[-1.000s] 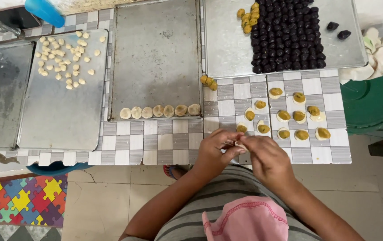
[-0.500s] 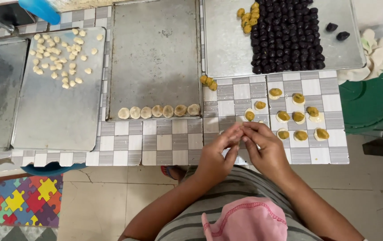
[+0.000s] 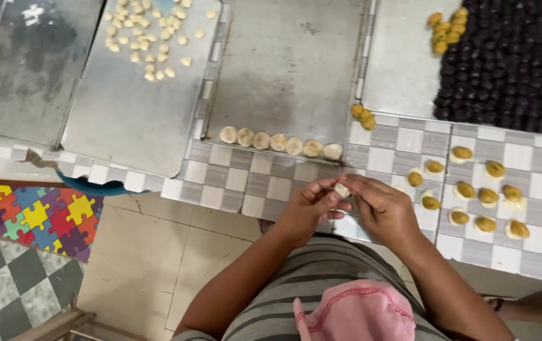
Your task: The person is preparing small filled dough balls by flattening dough pieces and adding filling, then arranging them on baking trays.
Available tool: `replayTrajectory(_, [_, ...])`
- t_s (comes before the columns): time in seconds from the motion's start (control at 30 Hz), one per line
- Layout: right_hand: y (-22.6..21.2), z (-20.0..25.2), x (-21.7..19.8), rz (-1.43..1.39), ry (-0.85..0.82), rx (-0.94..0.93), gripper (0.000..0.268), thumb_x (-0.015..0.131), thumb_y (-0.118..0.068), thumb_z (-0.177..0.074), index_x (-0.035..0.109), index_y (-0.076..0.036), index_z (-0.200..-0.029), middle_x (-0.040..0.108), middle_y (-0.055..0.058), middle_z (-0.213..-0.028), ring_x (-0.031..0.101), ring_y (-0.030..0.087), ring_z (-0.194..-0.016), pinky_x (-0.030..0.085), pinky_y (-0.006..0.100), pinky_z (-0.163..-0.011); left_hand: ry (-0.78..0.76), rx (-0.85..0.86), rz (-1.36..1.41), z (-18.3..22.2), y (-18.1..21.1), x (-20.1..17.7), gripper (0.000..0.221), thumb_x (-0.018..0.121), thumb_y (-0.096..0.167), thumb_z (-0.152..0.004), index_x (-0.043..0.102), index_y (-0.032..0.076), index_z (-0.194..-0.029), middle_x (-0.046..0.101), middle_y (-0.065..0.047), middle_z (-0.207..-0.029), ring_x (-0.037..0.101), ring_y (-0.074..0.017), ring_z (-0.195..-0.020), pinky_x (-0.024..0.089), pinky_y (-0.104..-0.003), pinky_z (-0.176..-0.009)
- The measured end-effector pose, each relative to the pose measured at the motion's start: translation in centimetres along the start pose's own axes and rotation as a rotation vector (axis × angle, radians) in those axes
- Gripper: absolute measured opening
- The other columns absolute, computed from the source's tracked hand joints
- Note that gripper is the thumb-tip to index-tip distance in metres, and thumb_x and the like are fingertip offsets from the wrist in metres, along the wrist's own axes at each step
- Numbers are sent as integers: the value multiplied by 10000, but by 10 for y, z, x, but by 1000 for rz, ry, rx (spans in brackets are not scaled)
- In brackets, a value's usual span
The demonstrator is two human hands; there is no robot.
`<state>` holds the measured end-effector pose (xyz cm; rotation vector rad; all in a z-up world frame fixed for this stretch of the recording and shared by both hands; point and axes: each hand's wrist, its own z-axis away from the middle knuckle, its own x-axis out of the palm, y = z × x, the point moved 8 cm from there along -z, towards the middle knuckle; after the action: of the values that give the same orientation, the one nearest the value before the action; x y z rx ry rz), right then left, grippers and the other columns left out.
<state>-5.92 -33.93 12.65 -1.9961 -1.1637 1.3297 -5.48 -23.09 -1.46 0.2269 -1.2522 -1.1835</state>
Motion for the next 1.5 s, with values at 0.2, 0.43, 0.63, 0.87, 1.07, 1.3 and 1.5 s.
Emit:
replayTrajectory(0.2, [-13,-18,39,86,-28,22,328,713,-110,-743,675,-84,-1068,673,105,-1005,648,321,-928,524,404,-777,-15,-7,167,-12,16,-41,374,675,39,-831,521,-4,-1169,552,-120,-936,674,-233,-780,602,-281,-660])
replayTrajectory(0.43, [-20,-24,82,463,-10,38,139,689,-83,-802,719,-134,-927,682,8,-789,664,212,-701,531,273,-649,11,-89,158,-12,37,-76,319,721,133,-822,528,12,-1046,600,-122,-855,684,-211,-700,599,-229,-561])
replayTrajectory(0.63, [-16,-31,118,472,-143,142,329,689,-170,-756,662,-147,-1084,646,49,-899,655,276,-814,535,372,-648,-81,-209,73,-19,54,-99,264,708,245,-847,564,59,-968,644,-94,-799,684,-166,-667,584,-195,-523])
replayTrajectory(0.87, [28,-5,148,787,-144,269,135,681,-138,-827,711,-93,-951,657,69,-711,669,226,-648,524,269,-549,-115,6,-811,-27,92,-169,289,685,199,-819,618,112,-1086,677,-137,-895,666,-222,-690,519,-279,-540])
replayTrajectory(1.07, [18,-10,148,803,-206,463,308,650,-203,-838,644,-58,-1109,669,149,-781,675,297,-698,543,359,-581,-149,95,-857,-24,104,-192,268,647,104,-821,611,59,-1083,682,-144,-901,661,-227,-716,529,-310,-623])
replayTrajectory(1.3, [41,1,148,761,-187,381,125,695,-86,-800,713,-142,-911,647,35,-755,673,199,-697,530,232,-610,-209,95,-839,-23,116,-181,240,615,58,-827,605,54,-1067,678,-132,-848,659,-185,-625,539,-299,-597])
replayTrajectory(1.5, [30,-10,150,751,-182,356,179,655,-69,-834,678,-67,-1011,668,125,-809,678,241,-732,552,287,-617,-214,0,-802,-24,121,-180,243,612,83,-840,599,56,-1081,668,-137,-858,666,-176,-594,538,-285,-600])
